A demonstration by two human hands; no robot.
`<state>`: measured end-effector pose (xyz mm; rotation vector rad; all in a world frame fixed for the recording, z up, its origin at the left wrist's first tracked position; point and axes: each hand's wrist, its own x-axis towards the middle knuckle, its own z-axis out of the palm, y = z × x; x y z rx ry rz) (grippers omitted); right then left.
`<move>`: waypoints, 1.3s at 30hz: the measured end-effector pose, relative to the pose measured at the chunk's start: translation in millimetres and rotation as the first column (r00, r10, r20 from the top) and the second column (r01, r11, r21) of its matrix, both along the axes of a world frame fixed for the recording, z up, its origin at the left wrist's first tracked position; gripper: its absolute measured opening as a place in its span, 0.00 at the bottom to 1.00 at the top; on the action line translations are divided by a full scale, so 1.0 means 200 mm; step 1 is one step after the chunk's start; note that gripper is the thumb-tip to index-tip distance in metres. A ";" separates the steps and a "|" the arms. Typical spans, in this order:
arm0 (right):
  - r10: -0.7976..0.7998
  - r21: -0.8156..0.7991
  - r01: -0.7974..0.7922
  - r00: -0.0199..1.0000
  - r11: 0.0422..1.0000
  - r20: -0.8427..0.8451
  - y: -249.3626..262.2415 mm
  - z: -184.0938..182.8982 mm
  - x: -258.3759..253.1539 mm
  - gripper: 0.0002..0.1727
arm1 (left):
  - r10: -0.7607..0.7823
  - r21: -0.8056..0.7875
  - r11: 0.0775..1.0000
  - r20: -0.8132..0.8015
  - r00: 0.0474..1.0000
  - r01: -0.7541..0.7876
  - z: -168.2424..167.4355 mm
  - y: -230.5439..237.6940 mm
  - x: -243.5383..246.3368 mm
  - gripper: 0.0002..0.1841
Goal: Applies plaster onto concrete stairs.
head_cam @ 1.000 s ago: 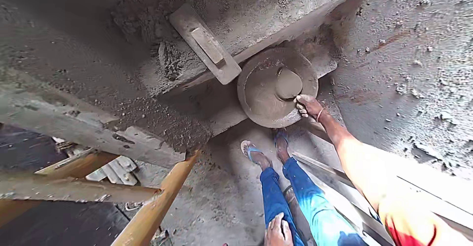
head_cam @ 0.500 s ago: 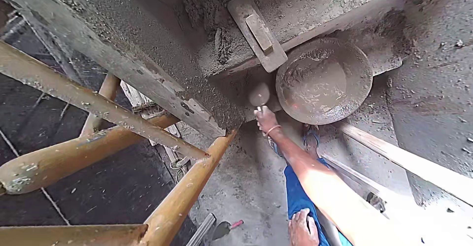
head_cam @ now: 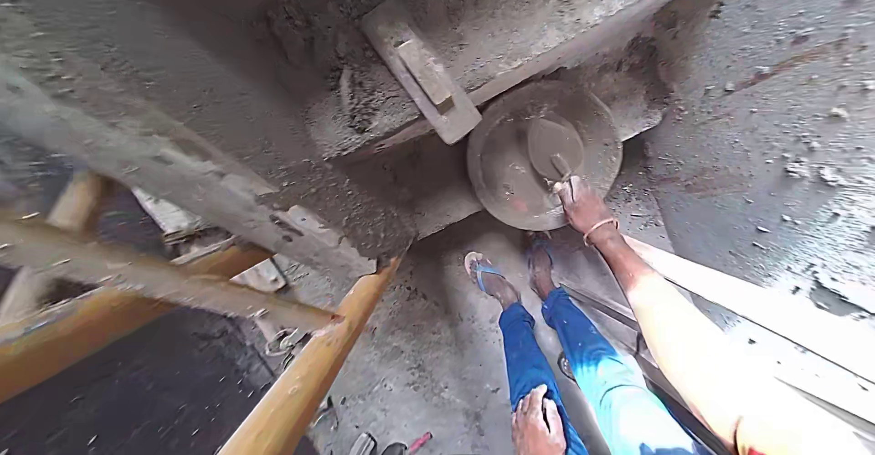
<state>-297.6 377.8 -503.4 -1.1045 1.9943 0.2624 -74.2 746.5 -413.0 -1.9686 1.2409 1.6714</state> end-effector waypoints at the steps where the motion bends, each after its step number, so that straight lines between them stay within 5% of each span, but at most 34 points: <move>1: -0.004 -0.019 0.002 0.994 1.000 -0.106 -0.02 -0.02 -0.11 0.33 | -0.003 -0.010 1.000 -0.009 1.000 0.003 -0.01 0.00 0.00 0.21; 3: -0.041 -0.056 0.032 0.986 0.998 -0.160 -0.02 -0.10 -0.27 0.32 | -0.006 -0.011 1.000 -0.009 1.000 0.006 -0.01 0.01 -0.01 0.21; 6: -0.203 -0.043 0.214 0.962 0.976 0.182 -0.03 -0.28 -0.42 0.28 | -0.009 -0.001 1.000 0.013 1.000 0.009 -0.01 0.02 0.00 0.21; 9: -0.527 0.173 0.549 0.593 0.818 0.609 0.02 -0.33 -0.43 0.21 | -0.021 0.028 0.999 0.022 1.000 0.020 -0.01 0.01 0.00 0.22; 11: -0.517 0.188 0.568 0.499 0.801 0.695 0.05 -0.29 -0.39 0.19 | -0.028 0.029 0.999 0.024 0.999 0.028 -0.01 0.00 0.00 0.22; 18: -0.381 0.051 0.508 0.571 0.860 0.727 0.22 -0.03 0.28 0.18 | -0.028 0.032 0.999 0.026 0.999 0.027 -0.03 0.02 -0.01 0.22; 24: -0.175 0.143 0.117 0.839 0.983 0.516 0.26 -0.12 1.04 0.28 | -0.034 0.067 0.997 0.029 0.999 0.032 -0.01 0.02 -0.02 0.22; 26: -0.136 0.110 0.085 0.764 0.990 0.630 0.25 -0.08 1.14 0.26 | -0.033 0.041 0.999 0.029 0.999 0.031 -0.02 -0.01 -0.02 0.22; 30: -0.372 0.194 0.438 0.367 0.878 0.852 0.32 0.14 0.93 0.24 | -0.055 0.060 0.997 0.018 0.998 0.054 -0.02 0.02 0.01 0.23; 31: -0.375 0.184 0.442 0.396 0.878 0.838 0.31 0.16 0.80 0.24 | -0.059 0.060 0.997 0.020 0.998 0.058 -0.02 0.01 0.01 0.23; 34: -0.128 0.026 0.132 0.860 0.991 0.494 0.14 0.13 0.31 0.26 | -0.069 0.053 0.996 0.023 0.997 0.068 -0.01 -0.03 0.02 0.23; 35: -0.057 0.030 0.050 0.942 0.998 0.330 0.08 0.13 0.16 0.29 | -0.075 0.054 0.996 0.017 0.997 0.074 0.01 -0.03 0.02 0.22; 39: 0.024 -0.064 -0.030 0.995 0.998 -0.097 -0.08 0.03 -0.28 0.34 | -0.091 0.065 0.994 0.007 0.996 0.090 0.00 -0.05 0.04 0.22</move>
